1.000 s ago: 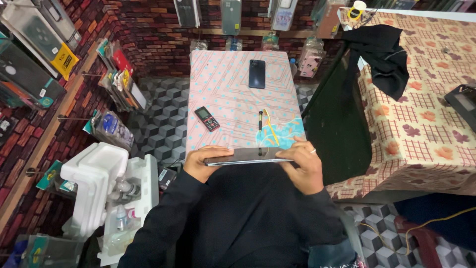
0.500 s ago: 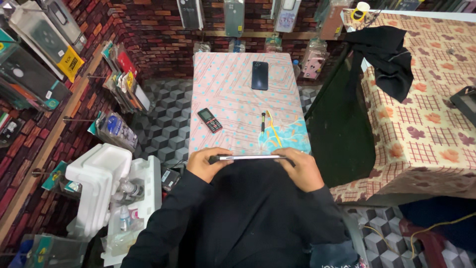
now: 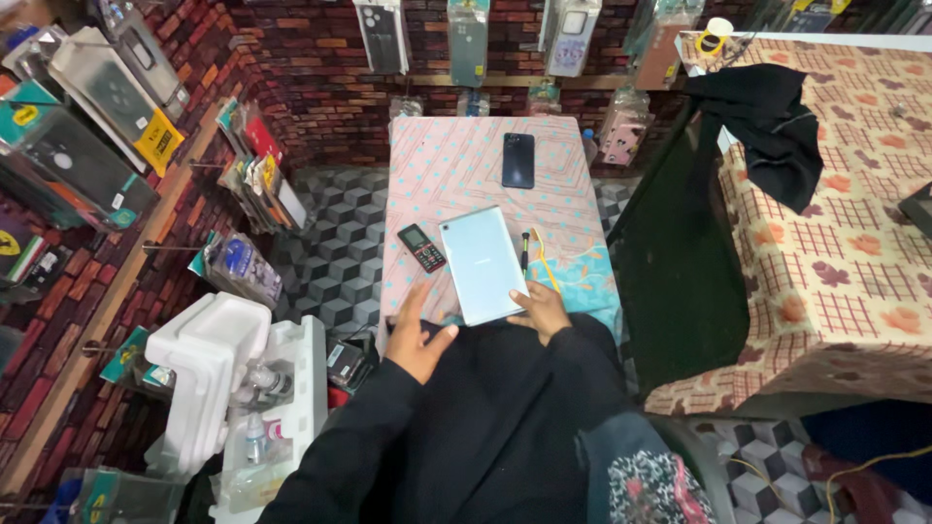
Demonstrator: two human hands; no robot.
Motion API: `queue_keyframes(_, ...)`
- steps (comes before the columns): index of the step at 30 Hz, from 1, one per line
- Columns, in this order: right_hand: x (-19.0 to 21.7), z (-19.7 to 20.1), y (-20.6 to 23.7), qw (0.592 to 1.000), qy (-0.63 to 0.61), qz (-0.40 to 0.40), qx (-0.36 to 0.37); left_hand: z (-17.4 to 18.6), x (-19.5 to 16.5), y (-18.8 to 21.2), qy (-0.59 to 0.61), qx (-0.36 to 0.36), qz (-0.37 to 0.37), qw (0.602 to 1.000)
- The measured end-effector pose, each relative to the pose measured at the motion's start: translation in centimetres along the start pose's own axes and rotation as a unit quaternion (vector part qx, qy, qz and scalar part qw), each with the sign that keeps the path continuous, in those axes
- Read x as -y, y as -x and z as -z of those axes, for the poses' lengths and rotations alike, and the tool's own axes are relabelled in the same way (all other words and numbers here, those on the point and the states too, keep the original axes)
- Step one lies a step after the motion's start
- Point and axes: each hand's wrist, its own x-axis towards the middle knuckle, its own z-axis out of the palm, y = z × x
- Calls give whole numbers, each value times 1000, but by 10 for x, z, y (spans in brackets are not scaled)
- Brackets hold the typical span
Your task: The person brushes dust from a disassembled tablet's screen and frame with a small yellow brush, turning the tablet over to clean both sides, then sets it down and works on a red feature phone, using a screwdriver to pry open its back cover and handle the battery.
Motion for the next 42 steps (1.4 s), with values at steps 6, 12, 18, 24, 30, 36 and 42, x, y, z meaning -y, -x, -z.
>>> queue_keyframes(6, 10, -26, -9, 996, -65, -59, -22, -36, 52, -37, -154, 45, -71, 985)
queue_keyframes(12, 12, -34, -6, 997, -30, 56, -49, -60, 41, -69, -353, 126, -22, 927)
queue_keyframes(18, 20, -31, 11, 936, 289, 142, -139, -74, 22, -67, -461, 101, -54, 880)
queue_keyframes(24, 20, -22, 10, 859, 453, 185, -151, -83, 42, -78, -467, 98, -70, 876)
queue_keyframes(30, 9, -8, -3, 831, 494, 217, -135, -95, 59, -83, -444, 53, -137, 884)
queue_keyframes(36, 26, 13, -9, 808, 495, 202, -247, -96, 63, -85, -447, 95, -126, 880)
queue_keyframes(42, 42, 24, -9, 799, 529, 132, -255, -95, 64, -87, -436, 108, -139, 883)
